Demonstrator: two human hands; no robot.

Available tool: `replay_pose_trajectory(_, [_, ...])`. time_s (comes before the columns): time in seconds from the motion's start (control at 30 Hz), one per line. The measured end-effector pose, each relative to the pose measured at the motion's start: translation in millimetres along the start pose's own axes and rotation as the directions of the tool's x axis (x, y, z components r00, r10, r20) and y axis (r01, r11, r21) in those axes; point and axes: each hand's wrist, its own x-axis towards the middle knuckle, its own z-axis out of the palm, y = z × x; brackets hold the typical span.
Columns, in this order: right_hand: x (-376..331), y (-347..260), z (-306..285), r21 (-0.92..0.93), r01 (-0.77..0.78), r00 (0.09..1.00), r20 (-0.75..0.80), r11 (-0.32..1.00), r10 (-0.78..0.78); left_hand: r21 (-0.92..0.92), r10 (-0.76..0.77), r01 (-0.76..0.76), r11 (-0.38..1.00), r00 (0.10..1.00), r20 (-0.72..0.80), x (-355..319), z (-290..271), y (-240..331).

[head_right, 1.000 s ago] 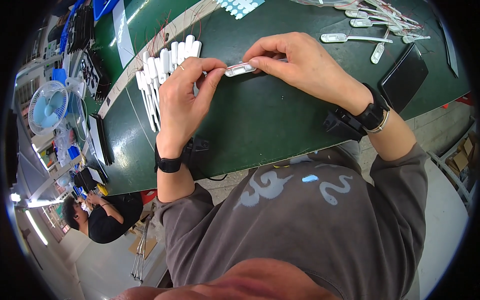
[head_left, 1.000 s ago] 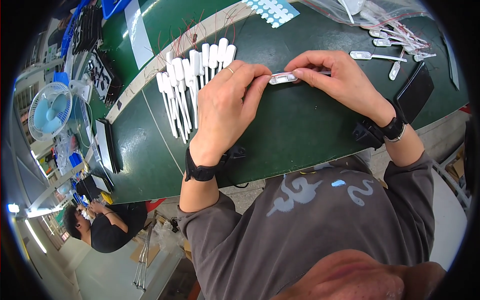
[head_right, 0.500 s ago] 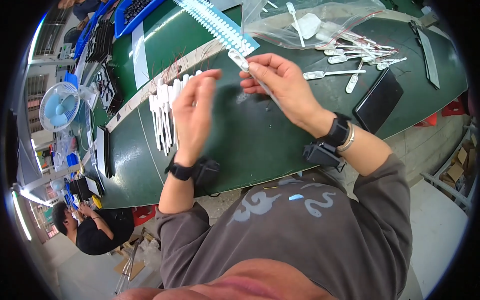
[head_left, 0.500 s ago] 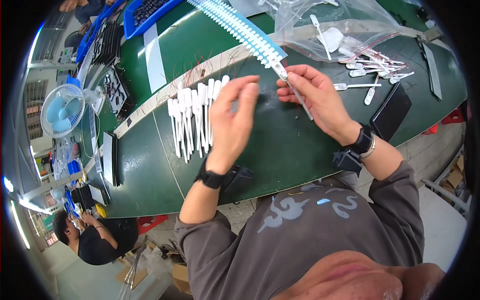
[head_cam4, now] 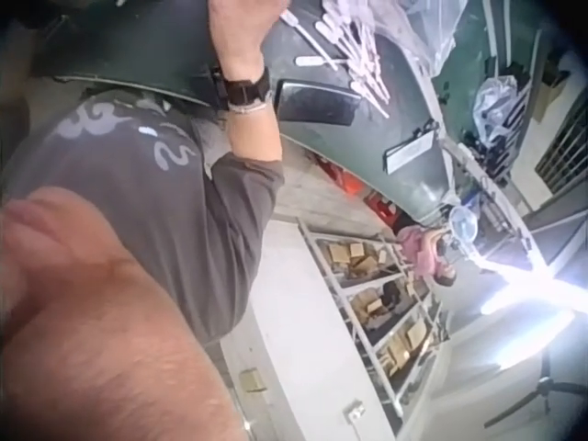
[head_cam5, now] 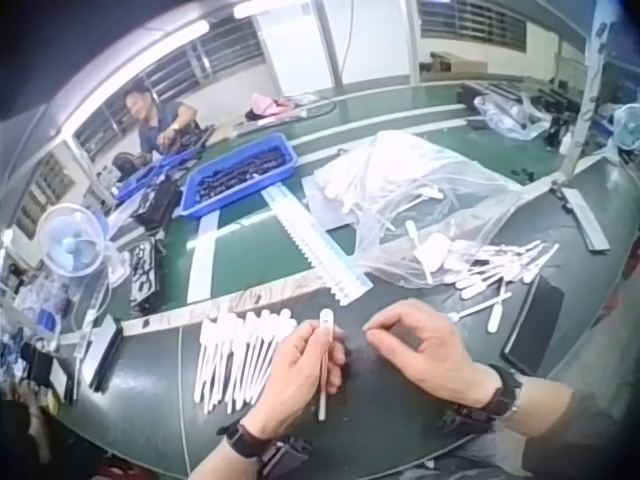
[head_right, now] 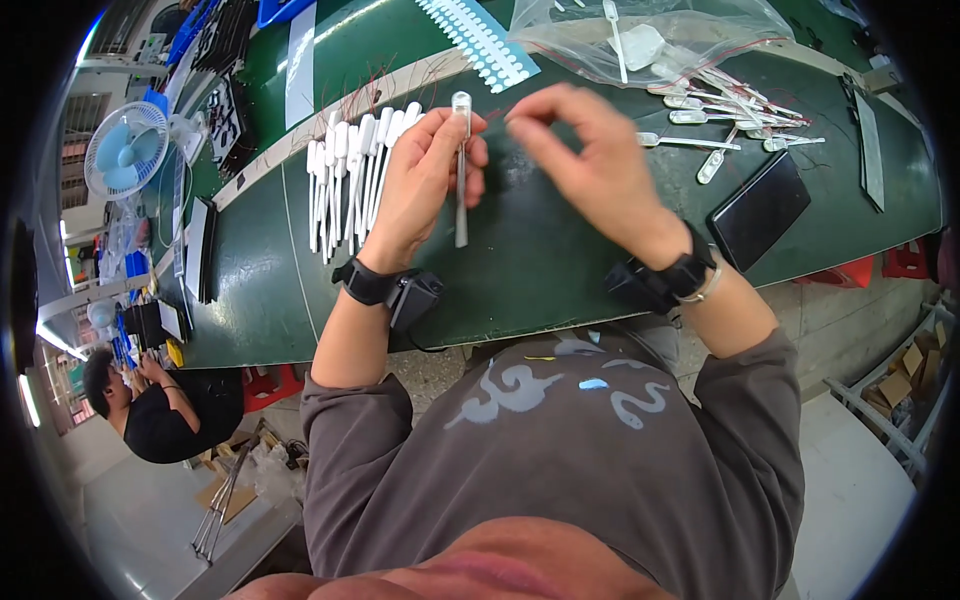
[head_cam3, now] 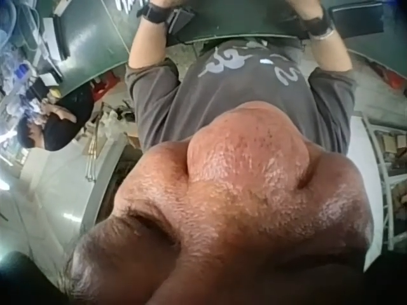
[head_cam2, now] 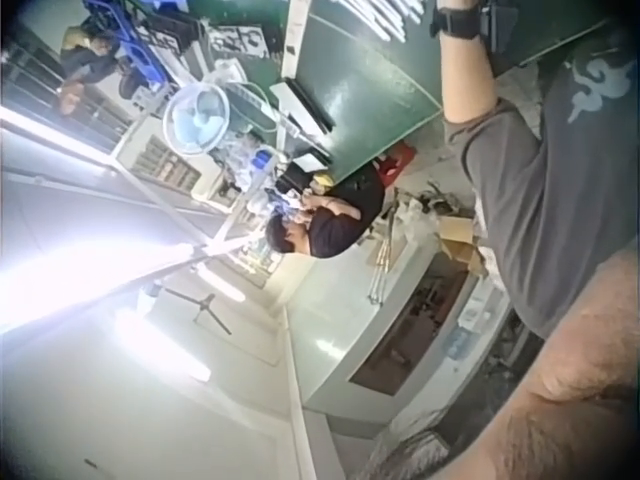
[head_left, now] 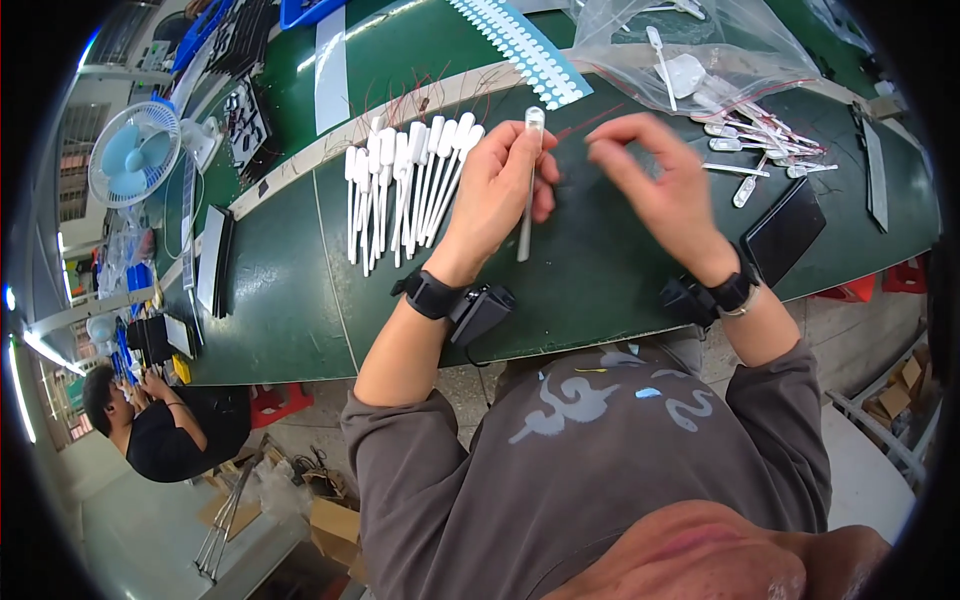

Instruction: The person assembles electronic components by hand, fitting a wire into a white plastic housing and pressing the two halves together. They then slide a white plastic tube onto the assembled housing and place the unit on the table.

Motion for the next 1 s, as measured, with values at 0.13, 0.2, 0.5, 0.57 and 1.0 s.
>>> replay_pose_trajectory(0.13, [16.5, -0.1, -24.0, -0.279, 0.339, 0.934, -0.017, 0.899, -0.358, 0.102, -0.189, 0.174, 0.979, 0.967, 0.171, -11.4, -7.5, 6.1])
replay_pose_trajectory(0.2, [16.9, 4.8, -28.1, -0.332, 0.390, 0.919, 0.076, 0.859, -0.388, 0.129, -0.204, 0.183, 0.975, 0.964, 0.172, -16.4, -6.6, 11.7])
replay_pose_trajectory(0.5, [14.5, 9.5, -24.5, 0.043, -0.207, 0.865, 0.476, 0.977, 0.162, 0.268, -0.120, 0.064, 0.961, 0.973, 0.195, -11.6, -5.4, 6.7])
replay_pose_trajectory(0.57, [15.2, 10.6, -27.5, 0.073, -0.250, 0.854, 0.486, 0.965, 0.185, 0.255, -0.153, 0.102, 0.961, 0.970, 0.187, -11.1, -6.3, 6.3])
replay_pose_trajectory(1.0, [12.4, 24.9, -25.3, -0.198, 0.186, 0.963, 0.233, 0.962, -0.139, 0.238, -0.339, 0.287, 0.928, 0.914, 0.221, -11.2, -2.4, 4.8])
